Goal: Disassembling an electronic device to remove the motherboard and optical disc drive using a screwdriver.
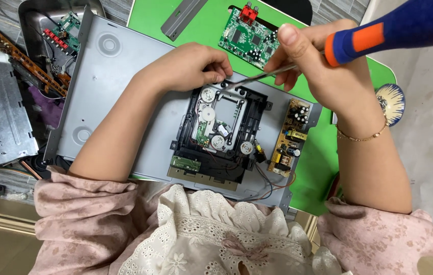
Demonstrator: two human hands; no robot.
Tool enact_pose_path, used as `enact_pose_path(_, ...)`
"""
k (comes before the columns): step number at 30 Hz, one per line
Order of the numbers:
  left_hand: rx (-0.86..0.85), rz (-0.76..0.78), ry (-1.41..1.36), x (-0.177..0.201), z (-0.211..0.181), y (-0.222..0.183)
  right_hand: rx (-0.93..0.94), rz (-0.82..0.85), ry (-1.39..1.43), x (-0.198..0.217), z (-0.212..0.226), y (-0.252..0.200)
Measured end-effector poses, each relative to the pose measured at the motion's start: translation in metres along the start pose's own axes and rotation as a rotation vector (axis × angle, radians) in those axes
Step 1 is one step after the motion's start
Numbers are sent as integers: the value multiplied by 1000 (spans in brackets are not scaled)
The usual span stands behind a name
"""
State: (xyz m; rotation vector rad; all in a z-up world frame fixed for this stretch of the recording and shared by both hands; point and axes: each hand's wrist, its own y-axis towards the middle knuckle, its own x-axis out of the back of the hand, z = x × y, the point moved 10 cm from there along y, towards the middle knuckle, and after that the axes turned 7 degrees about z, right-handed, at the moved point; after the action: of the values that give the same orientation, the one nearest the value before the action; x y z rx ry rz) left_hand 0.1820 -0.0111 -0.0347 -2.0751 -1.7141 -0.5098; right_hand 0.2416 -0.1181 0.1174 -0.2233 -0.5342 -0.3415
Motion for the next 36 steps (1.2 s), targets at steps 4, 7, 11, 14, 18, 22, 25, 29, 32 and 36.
enact_pose_path(4,12,4,11,-2,4,1,-32,19,-55,-6,1,3)
enact_pose_path(7,-6,11,-8,-1,4,3,-68,-12,-11,-4,3,-2)
enact_pose_path(11,28,23,-24,-3,7,3,-42,-14,-34,-1,6,-1)
enact_pose_path(14,30,18,-27,-3,8,3,-23,10,-54,-4,6,0)
enact_pose_path(18,12,13,-16,-4,7,3,-28,9,-53,-4,1,-1)
enact_pose_path(22,-5,2,19,-2,6,5,-3,-6,-30,-4,0,-3)
enact_pose_path(25,1,4,25,-4,6,4,-26,-28,-38,-5,-2,-8)
enact_pose_path(29,8,-4,13,-2,6,6,-27,-34,-32,-2,-3,-11)
enact_pose_path(32,-4,-1,9,-3,8,5,-16,-36,-11,-2,-8,-12)
enact_pose_path(36,-11,-5,26,-2,4,4,-40,-34,14,-2,-14,-10)
